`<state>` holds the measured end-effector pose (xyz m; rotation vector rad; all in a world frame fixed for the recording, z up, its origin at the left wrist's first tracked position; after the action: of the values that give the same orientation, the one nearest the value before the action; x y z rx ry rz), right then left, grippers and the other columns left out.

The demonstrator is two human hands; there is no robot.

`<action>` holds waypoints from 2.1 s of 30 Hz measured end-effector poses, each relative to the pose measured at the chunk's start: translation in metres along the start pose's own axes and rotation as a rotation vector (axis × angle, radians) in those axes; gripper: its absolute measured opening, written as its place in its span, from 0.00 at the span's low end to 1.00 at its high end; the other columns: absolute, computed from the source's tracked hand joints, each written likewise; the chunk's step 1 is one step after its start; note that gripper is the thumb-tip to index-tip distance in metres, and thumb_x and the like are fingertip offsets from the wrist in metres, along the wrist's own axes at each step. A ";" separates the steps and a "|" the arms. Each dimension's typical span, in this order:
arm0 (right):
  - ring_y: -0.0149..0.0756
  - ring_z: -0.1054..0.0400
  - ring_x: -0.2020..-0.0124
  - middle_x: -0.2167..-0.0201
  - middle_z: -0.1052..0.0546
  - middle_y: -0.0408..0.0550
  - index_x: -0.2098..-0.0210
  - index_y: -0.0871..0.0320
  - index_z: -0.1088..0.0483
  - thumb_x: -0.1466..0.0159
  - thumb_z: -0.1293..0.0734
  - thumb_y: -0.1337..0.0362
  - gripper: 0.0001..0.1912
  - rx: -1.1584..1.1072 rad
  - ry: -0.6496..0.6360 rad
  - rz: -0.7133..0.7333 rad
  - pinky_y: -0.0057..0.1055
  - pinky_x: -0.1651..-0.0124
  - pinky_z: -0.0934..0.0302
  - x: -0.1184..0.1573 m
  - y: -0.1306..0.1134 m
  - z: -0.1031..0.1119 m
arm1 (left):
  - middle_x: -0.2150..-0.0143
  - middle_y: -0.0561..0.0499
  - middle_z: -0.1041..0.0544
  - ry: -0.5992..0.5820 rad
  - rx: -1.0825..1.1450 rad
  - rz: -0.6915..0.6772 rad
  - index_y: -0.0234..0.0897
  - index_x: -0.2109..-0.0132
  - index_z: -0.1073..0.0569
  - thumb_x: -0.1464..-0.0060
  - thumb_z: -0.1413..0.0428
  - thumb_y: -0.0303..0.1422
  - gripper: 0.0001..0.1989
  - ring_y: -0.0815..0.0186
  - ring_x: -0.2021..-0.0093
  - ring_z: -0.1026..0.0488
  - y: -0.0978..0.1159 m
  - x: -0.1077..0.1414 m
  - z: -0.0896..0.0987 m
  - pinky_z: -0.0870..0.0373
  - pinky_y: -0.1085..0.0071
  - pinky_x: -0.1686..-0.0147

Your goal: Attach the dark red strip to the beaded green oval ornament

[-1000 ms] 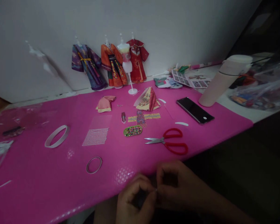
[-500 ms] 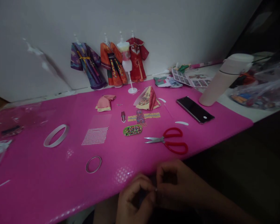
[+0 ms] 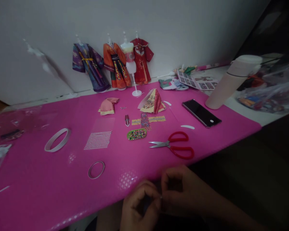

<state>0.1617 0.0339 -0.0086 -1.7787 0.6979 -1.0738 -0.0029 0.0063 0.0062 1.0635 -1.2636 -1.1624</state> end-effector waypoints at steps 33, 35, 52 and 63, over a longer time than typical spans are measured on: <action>0.26 0.38 0.77 0.80 0.28 0.38 0.74 0.60 0.28 0.50 0.23 0.64 0.11 -0.102 -0.056 -0.042 0.23 0.74 0.46 0.000 -0.002 0.001 | 0.70 0.56 0.25 -0.164 -0.064 -0.156 0.41 0.71 0.24 0.47 0.40 0.24 0.08 0.69 0.69 0.27 -0.016 0.001 0.012 0.32 0.76 0.68; 0.26 0.38 0.77 0.79 0.28 0.38 0.74 0.60 0.29 0.50 0.22 0.64 0.12 -0.115 -0.057 -0.047 0.23 0.74 0.46 -0.001 -0.001 0.001 | 0.70 0.56 0.25 -0.173 -0.058 -0.166 0.42 0.70 0.24 0.46 0.41 0.24 0.08 0.69 0.69 0.26 -0.017 0.001 0.012 0.32 0.76 0.67; 0.25 0.37 0.79 0.80 0.26 0.38 0.74 0.60 0.27 0.49 0.24 0.67 0.08 -0.140 -0.079 -0.030 0.23 0.75 0.45 0.000 0.002 0.000 | 0.69 0.56 0.26 -0.191 -0.019 -0.171 0.41 0.70 0.25 0.46 0.41 0.24 0.08 0.69 0.69 0.27 -0.023 0.000 0.013 0.31 0.75 0.67; 0.25 0.36 0.79 0.79 0.26 0.38 0.73 0.60 0.26 0.48 0.23 0.67 0.09 -0.141 -0.092 -0.023 0.22 0.75 0.45 -0.001 0.003 0.002 | 0.70 0.55 0.26 -0.212 -0.039 -0.199 0.41 0.70 0.24 0.45 0.41 0.24 0.08 0.69 0.69 0.27 -0.022 -0.002 0.015 0.32 0.75 0.68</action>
<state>0.1633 0.0341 -0.0124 -1.9480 0.7136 -0.9715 -0.0185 0.0059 -0.0155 1.0774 -1.3128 -1.4775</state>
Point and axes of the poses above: each hand's wrist, its own x-axis away from the middle knuckle, its own z-axis out of the back of the hand, y = z × x, the point moved 1 cm from there along -x, towards the middle knuckle
